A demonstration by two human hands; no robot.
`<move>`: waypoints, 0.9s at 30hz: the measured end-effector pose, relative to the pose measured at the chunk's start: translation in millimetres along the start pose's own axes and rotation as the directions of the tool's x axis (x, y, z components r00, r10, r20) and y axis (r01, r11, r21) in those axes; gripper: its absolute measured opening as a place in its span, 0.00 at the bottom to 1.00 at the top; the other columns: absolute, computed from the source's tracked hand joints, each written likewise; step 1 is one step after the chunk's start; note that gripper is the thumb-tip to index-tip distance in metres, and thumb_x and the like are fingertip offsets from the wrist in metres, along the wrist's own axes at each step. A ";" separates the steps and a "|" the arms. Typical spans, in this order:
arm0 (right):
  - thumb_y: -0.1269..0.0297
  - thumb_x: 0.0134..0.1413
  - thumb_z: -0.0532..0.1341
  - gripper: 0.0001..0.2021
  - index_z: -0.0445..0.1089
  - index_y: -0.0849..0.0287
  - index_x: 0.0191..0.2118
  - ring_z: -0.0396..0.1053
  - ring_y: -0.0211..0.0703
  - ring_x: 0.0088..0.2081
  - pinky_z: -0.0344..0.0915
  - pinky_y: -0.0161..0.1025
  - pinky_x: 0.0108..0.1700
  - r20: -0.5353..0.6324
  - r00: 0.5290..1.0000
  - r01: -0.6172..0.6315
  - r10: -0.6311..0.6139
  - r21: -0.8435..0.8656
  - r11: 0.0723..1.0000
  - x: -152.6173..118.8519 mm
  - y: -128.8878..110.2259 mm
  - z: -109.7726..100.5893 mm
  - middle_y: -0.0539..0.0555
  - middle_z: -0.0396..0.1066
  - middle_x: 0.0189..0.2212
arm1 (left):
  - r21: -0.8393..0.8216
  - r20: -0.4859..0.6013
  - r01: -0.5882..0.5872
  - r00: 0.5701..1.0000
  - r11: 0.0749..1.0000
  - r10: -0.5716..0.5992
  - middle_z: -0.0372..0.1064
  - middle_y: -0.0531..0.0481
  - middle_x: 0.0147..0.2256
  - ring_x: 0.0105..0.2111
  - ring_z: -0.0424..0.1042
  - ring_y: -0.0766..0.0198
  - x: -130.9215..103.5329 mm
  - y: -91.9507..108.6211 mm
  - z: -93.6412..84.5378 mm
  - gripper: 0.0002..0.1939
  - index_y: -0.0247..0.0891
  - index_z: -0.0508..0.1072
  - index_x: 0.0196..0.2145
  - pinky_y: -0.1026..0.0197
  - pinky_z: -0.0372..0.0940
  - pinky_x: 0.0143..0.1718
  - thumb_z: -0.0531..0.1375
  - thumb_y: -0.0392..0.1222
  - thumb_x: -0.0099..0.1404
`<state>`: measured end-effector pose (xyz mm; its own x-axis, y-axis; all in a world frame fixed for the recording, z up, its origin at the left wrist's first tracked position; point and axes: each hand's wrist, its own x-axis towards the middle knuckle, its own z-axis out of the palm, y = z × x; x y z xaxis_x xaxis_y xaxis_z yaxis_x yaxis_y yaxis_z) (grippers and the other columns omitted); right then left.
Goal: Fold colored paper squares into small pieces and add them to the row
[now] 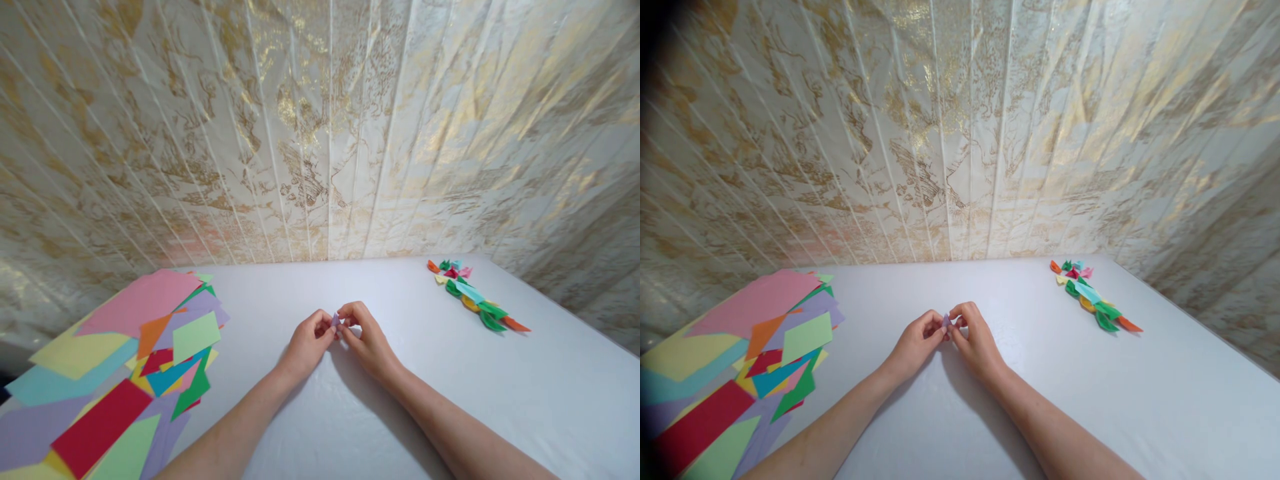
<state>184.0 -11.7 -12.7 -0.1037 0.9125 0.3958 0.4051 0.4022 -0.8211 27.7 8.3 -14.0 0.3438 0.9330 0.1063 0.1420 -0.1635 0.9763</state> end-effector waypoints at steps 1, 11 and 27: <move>0.71 0.57 0.55 0.05 0.65 0.55 0.38 0.65 0.41 0.36 0.65 0.40 0.41 0.001 1.000 0.001 -0.001 0.007 1.000 0.2 -0.1 0.0 0.52 0.66 0.36 | 0.005 0.004 0.003 1.000 1.000 -0.003 0.70 0.53 0.27 0.29 0.69 0.65 0.2 -0.4 -0.2 0.04 0.38 0.69 0.30 0.63 0.63 0.35 0.57 0.40 0.60; 0.62 0.58 0.58 0.04 0.65 0.55 0.37 0.66 0.39 0.31 0.64 0.37 0.35 0.054 0.994 -0.107 0.098 0.204 0.973 1.1 -0.5 1.3 0.51 0.69 0.33 | -0.018 0.003 0.054 0.999 0.998 -0.054 0.66 0.55 0.24 0.27 0.65 0.66 1.5 0.5 -2.8 0.08 0.37 0.69 0.28 0.65 0.59 0.32 0.59 0.44 0.59; 0.62 0.55 0.60 0.05 0.67 0.57 0.36 0.66 0.39 0.29 0.61 0.36 0.33 0.150 0.974 -0.211 0.170 0.324 0.922 3.7 -5.1 -0.7 0.48 0.69 0.26 | -0.039 -0.013 0.066 0.998 0.997 -0.067 0.68 0.54 0.25 0.28 0.66 0.65 0.2 5.6 -0.9 0.07 0.37 0.70 0.27 0.64 0.60 0.33 0.59 0.43 0.59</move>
<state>182.2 -10.4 -6.8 -0.1689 0.9682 0.1844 0.1007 0.2031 -0.9740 27.8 7.9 -8.4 0.3216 0.9459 0.0430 0.1287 -0.0887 0.9877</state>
